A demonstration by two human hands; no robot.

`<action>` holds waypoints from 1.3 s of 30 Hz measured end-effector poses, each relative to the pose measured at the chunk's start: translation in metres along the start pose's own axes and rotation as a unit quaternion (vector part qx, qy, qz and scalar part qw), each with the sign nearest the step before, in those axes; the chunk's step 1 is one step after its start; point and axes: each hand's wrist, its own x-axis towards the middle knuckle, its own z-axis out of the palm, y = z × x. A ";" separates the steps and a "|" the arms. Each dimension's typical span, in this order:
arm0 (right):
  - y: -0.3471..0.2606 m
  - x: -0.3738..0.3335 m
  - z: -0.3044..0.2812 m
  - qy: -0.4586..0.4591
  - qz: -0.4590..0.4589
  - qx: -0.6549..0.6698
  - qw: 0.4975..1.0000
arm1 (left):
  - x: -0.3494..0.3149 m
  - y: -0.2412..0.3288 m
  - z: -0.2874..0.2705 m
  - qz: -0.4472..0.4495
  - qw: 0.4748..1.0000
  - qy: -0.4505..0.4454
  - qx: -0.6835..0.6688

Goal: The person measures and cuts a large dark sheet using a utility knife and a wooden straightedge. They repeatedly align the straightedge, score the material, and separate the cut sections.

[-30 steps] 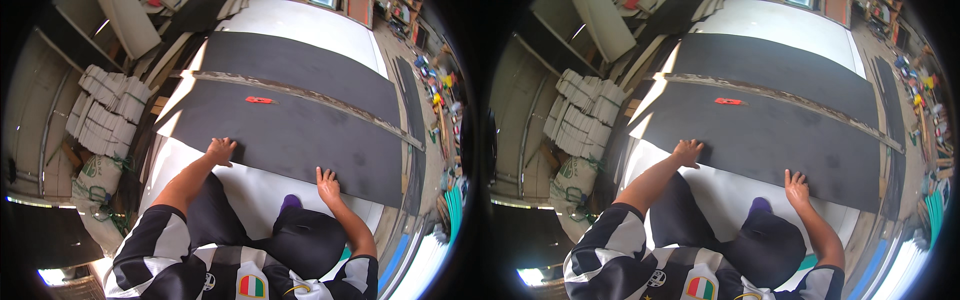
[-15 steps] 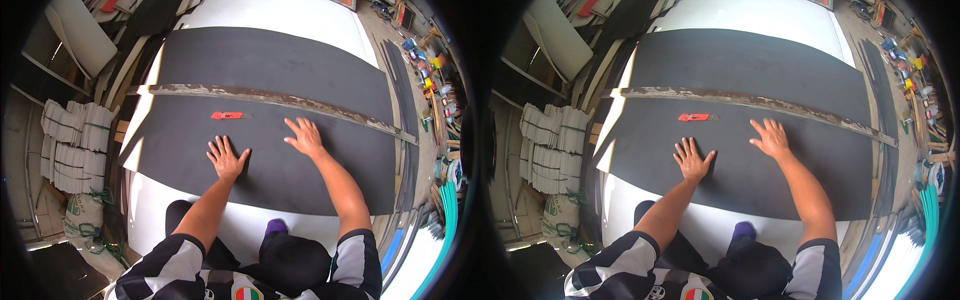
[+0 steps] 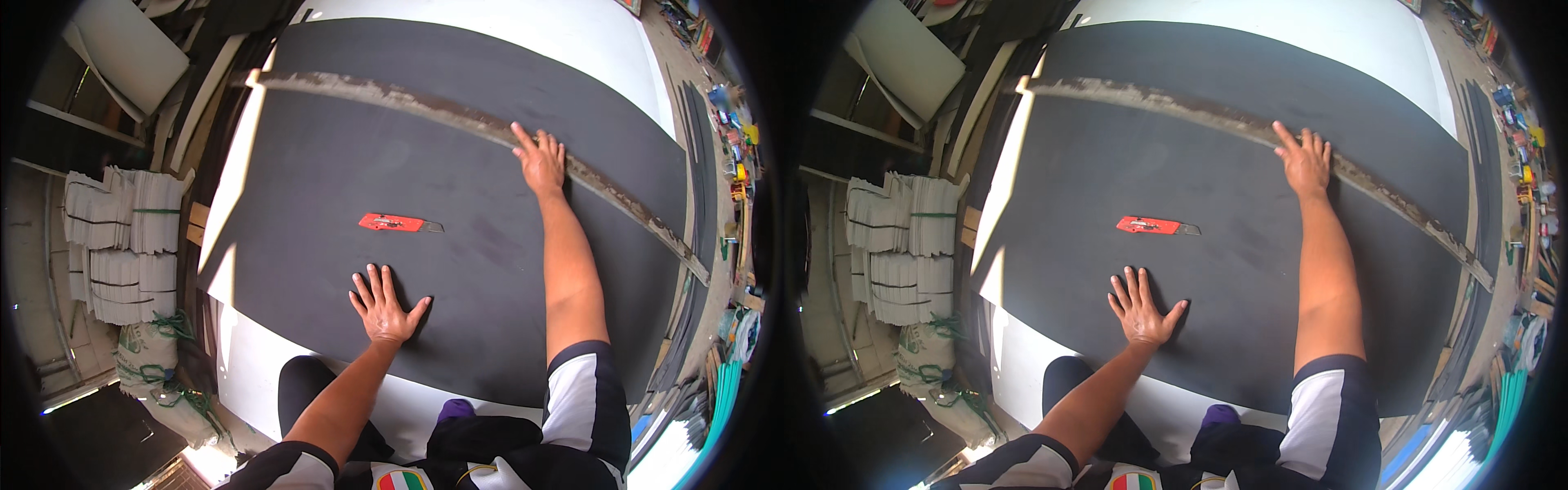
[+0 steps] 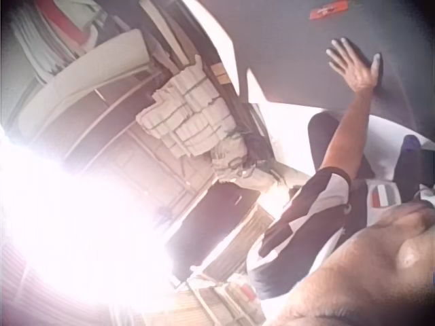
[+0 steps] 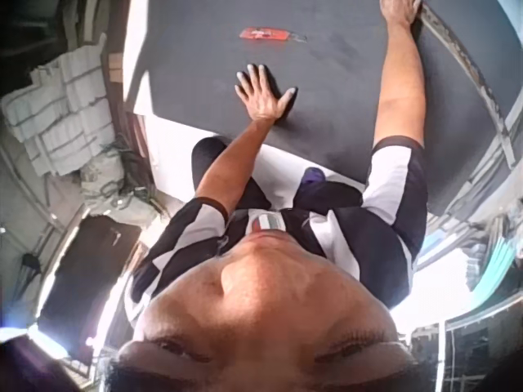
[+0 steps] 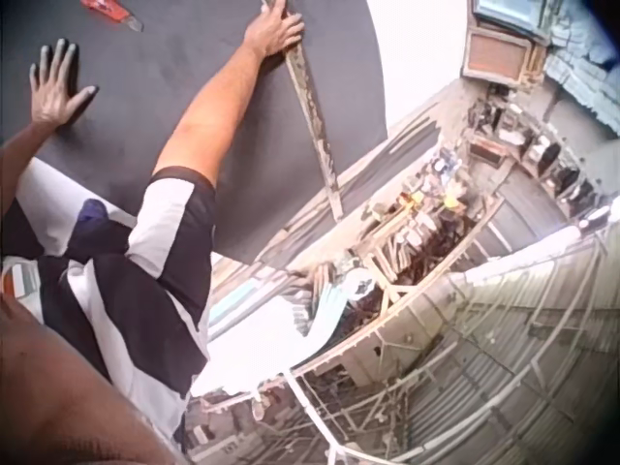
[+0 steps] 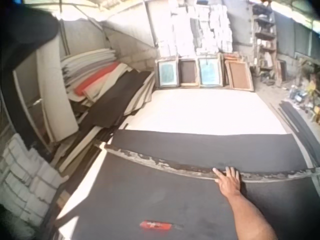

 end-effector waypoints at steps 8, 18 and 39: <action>-0.163 -0.037 -0.035 0.078 -0.284 0.236 0.926 | 0.000 -0.005 0.003 -0.012 1.000 -0.009 0.006; -0.136 -0.132 -0.005 0.051 -0.255 0.135 0.956 | 0.005 -0.005 0.012 0.040 0.995 0.087 -0.001; 0.036 -0.559 -0.086 -0.075 0.083 0.053 0.992 | -0.100 -0.068 0.008 0.390 0.885 -0.117 0.225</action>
